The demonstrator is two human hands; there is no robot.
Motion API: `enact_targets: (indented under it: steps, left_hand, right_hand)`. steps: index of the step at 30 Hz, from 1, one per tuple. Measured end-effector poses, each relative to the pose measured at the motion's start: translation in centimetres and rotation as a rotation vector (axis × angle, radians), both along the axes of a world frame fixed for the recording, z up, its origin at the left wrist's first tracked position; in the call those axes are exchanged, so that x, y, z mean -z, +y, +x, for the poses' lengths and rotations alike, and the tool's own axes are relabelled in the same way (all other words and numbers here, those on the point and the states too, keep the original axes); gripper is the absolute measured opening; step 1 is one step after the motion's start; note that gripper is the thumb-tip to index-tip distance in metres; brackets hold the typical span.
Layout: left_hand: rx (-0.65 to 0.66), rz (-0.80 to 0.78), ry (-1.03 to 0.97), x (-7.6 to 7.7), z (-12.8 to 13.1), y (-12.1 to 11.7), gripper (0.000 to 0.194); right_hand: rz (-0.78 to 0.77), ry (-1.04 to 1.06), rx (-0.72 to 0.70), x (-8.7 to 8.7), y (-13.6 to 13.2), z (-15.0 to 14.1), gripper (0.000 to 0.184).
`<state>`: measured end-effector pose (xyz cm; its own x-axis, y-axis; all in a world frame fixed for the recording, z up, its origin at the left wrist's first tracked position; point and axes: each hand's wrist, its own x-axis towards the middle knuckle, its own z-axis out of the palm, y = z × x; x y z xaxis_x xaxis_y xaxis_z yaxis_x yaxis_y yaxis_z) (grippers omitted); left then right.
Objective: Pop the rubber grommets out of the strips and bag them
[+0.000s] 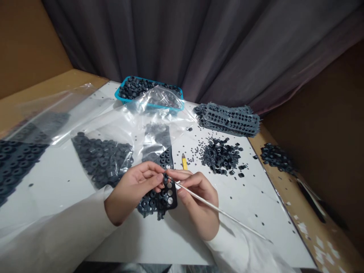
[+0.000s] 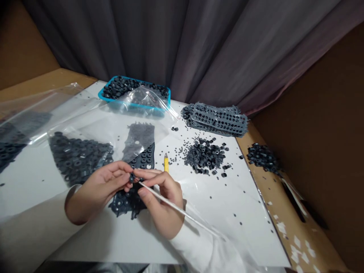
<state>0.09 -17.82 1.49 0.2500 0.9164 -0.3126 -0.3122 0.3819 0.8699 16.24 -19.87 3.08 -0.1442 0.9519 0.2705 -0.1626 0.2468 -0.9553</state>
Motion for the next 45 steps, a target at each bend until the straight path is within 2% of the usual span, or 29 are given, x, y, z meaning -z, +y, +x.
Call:
enact_targets:
  steps: [4, 18, 30, 38, 41, 45]
  left_hand:
    - [-0.001, 0.027, 0.046, 0.5, -0.1, -0.1, 0.025]
    - [-0.006, 0.065, 0.107, 0.2, 0.1, -0.3, 0.02]
    - [-0.01, 0.083, 0.146, 0.0, 0.2, -0.2, 0.02]
    - [0.02, 0.082, 0.184, -0.1, 0.1, -0.3, 0.021]
    - [0.03, 0.061, 0.151, -0.2, 0.1, -0.3, 0.022]
    - [0.042, 0.034, 0.087, -0.3, 0.2, -0.5, 0.023]
  right_hand:
    - [0.013, 0.021, 0.019, 0.3, -0.1, -0.2, 0.008]
    - [0.098, -0.056, 0.066, 1.2, -0.7, -0.6, 0.012]
    - [0.24, -0.158, 0.045, 2.2, -0.7, 0.0, 0.025]
    - [0.351, -0.24, 0.044, 2.2, -0.3, 0.2, 0.024]
    - [0.351, -0.248, 0.069, 2.1, -0.2, 0.3, 0.022]
    - [0.253, -0.213, 0.173, 1.8, 0.2, 0.4, 0.016]
